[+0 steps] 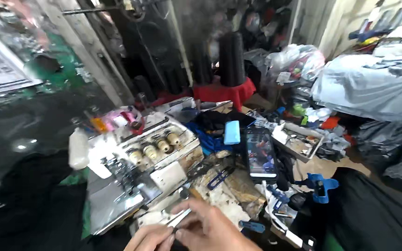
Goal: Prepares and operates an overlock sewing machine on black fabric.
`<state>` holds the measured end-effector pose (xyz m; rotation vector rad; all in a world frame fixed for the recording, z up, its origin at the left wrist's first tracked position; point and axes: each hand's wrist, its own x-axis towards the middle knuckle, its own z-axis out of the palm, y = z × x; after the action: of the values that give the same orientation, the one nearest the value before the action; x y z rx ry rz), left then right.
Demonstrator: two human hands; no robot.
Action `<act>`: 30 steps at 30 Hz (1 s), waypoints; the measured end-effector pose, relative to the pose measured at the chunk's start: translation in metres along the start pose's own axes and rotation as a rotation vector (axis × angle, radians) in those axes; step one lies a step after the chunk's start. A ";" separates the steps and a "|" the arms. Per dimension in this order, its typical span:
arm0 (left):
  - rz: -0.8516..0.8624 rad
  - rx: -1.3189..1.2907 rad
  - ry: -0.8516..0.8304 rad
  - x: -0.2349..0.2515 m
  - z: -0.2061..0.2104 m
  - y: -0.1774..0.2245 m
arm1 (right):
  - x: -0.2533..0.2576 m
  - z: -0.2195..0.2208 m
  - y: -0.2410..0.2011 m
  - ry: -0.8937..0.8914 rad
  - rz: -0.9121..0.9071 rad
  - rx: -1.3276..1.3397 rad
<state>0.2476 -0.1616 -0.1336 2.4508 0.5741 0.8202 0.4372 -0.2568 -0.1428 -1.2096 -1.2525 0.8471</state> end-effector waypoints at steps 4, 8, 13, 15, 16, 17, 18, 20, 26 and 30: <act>-0.017 -0.015 0.172 0.000 -0.004 0.001 | -0.003 0.010 -0.004 0.004 0.023 0.036; -0.234 -0.225 0.129 -0.005 -0.015 -0.012 | -0.004 0.016 0.010 0.001 0.071 -0.055; -0.317 -0.378 0.084 -0.007 -0.029 -0.018 | 0.002 0.017 0.009 -0.009 0.062 -0.049; -0.344 -0.414 0.084 -0.005 -0.034 -0.015 | 0.004 0.017 0.009 -0.020 0.067 -0.076; -0.367 -0.413 0.084 -0.005 -0.036 -0.010 | 0.004 0.017 0.010 -0.027 0.064 -0.096; -0.379 -0.410 0.081 -0.005 -0.037 -0.008 | 0.004 0.017 0.011 -0.037 0.060 -0.118; -0.377 -0.409 0.079 -0.006 -0.037 -0.009 | 0.004 0.017 0.012 -0.048 0.061 -0.151; -0.372 -0.388 0.077 -0.008 -0.037 -0.010 | 0.005 0.017 0.012 -0.062 0.074 -0.210; -0.340 -0.317 0.091 -0.012 -0.037 -0.020 | 0.005 0.017 0.007 -0.140 0.063 -0.239; -0.341 -0.334 0.088 -0.010 -0.042 -0.014 | 0.007 0.015 0.002 -0.158 0.085 -0.224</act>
<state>0.2099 -0.1422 -0.1165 1.9544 0.7910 0.8097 0.4238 -0.2470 -0.1451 -1.4044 -1.4621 0.8957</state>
